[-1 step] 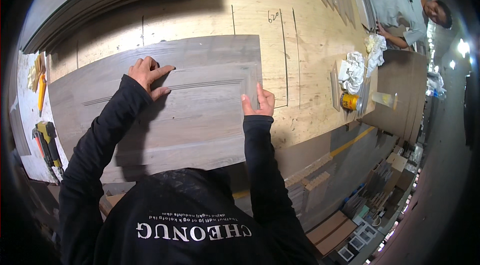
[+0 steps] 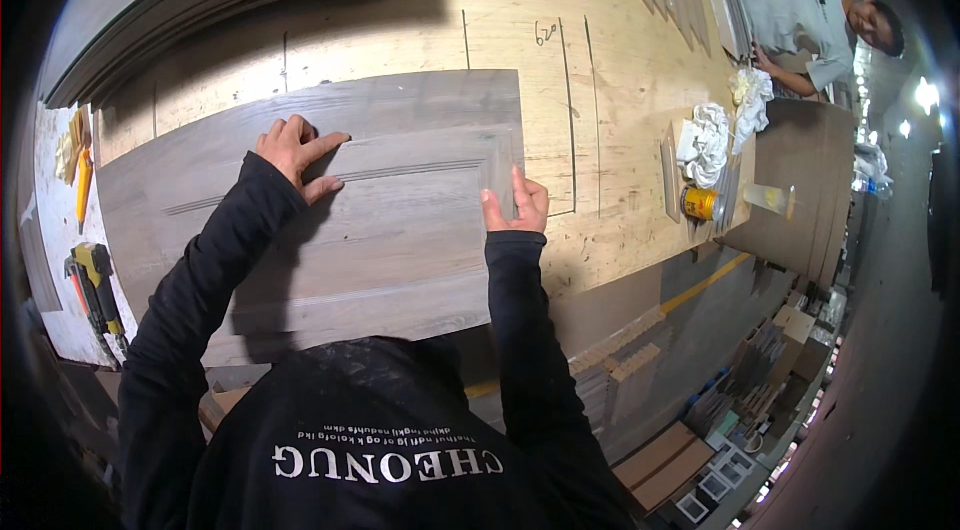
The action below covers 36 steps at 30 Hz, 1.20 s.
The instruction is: The person constructs wooden panels by aligning wooden trim pieces along the borders by hand and fastening them using a pneumatic nail gun, turning each panel to secure all sides.
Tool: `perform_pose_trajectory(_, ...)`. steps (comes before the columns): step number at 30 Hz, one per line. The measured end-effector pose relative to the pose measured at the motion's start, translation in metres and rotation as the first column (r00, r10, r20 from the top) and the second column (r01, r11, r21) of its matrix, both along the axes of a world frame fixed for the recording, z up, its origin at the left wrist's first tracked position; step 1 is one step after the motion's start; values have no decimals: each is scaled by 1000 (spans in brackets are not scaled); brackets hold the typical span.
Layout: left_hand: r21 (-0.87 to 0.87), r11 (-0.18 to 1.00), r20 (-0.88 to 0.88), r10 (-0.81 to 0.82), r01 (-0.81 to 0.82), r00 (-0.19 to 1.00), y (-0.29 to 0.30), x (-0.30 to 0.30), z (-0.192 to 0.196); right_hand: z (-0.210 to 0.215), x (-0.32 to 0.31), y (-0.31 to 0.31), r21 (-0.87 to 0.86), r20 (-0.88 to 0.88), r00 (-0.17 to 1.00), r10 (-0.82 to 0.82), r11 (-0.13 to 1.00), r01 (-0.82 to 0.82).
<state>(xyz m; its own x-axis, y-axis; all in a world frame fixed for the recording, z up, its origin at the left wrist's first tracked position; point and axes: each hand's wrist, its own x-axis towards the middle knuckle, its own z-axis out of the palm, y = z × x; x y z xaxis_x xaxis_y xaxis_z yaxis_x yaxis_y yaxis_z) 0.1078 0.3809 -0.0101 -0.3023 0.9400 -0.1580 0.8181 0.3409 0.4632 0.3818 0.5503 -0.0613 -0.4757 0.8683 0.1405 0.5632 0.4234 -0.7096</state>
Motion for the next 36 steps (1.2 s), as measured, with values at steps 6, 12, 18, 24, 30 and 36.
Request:
perform_pose_trajectory(6, 32, 996, -86, 91, -89, 992, -5, 15, 1, 7, -8, -1, 93, 38, 999, 12, 996, -16)
perform_pose_trajectory(12, 69, 995, -100, 79, -73, 992, -6, 17, -7, 9, -6, 2, 93, 60, 998, -14, 996, 8)
perform_pose_trajectory(18, 47, 999, -42, 22, -20, 999, -12, 6, -13, 8, -4, 0, 138, 135, 991, 14, 990, -33)
perform_pose_trajectory(24, 40, 992, -37, -119, 121, 992, 29, 13, -9, 13, -5, -5, 193, 139, 990, 3, 981, -30)
perform_pose_trajectory(30, -54, 998, 2, -44, 44, 999, 88, 57, -9, 21, -11, -4, 113, 157, 988, -17, 994, -1)
perform_pose_trajectory(36, -3, 997, 17, -83, 83, 996, 95, 56, -19, 27, -8, 5, 89, 230, 973, -36, 996, 16)
